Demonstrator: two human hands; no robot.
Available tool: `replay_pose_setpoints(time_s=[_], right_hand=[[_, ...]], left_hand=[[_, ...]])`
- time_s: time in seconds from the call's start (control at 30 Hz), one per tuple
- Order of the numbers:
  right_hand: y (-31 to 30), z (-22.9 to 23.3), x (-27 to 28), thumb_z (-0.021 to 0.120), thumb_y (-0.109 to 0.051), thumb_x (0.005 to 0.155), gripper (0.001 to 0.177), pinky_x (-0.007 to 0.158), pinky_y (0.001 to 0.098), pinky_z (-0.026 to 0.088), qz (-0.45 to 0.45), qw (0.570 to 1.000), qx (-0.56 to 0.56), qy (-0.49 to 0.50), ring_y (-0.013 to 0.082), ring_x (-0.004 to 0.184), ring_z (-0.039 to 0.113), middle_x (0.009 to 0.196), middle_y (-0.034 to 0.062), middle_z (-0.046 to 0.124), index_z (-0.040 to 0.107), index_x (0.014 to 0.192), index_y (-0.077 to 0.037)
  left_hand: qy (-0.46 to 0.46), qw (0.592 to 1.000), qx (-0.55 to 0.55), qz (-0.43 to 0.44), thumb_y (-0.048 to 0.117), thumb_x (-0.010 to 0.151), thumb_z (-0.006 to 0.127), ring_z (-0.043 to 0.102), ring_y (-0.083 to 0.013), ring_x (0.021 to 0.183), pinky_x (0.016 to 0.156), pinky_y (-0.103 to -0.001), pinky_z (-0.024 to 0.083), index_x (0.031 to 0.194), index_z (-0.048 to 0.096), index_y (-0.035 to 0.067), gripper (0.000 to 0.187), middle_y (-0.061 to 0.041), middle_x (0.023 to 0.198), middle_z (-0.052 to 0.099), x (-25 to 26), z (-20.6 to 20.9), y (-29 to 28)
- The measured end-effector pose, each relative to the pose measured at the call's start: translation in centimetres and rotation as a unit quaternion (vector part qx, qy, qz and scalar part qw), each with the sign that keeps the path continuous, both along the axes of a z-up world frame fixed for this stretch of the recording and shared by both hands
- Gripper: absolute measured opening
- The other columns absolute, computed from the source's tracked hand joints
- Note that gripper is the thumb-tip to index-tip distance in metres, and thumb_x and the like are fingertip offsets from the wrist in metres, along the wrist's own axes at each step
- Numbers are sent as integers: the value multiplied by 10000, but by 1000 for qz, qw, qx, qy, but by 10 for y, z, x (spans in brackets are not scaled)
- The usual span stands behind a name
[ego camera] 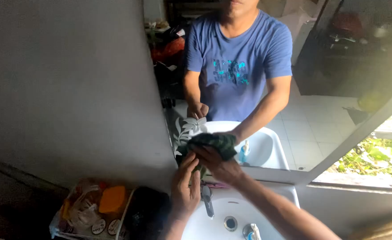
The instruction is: Cleaning a bathroom mirror using a cloth.
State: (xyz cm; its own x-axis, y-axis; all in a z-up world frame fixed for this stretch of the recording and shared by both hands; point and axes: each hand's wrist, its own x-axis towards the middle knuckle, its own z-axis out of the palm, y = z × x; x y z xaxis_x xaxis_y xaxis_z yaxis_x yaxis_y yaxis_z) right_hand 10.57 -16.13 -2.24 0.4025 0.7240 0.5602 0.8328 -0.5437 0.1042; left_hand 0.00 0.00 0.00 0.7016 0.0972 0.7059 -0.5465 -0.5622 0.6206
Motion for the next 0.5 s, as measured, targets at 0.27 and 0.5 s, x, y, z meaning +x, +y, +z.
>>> replay_pose_setpoints(time_s=[0.27,0.5], right_hand=[[2,158,21,618,-123,905,461,1203,490,391,-68,983,107,-135,383,1440,444,1553,105,488,659,1360,-182],[-11,33,21,606,-128,903,521,1175,473,398,-30,998,49,-36,341,1416,454,1576,107,464,622,1424,-116]], left_hand=[[-26,999,-21,19,101,1040,545,608,-324,1362,1110,-420,515,1322,631,8,309,-168,1434,628,-4,30,-1],[-8,1000,6,30,115,1037,529,616,-319,1340,1109,-416,513,1334,619,15,326,-148,1413,632,-9,14,-4]])
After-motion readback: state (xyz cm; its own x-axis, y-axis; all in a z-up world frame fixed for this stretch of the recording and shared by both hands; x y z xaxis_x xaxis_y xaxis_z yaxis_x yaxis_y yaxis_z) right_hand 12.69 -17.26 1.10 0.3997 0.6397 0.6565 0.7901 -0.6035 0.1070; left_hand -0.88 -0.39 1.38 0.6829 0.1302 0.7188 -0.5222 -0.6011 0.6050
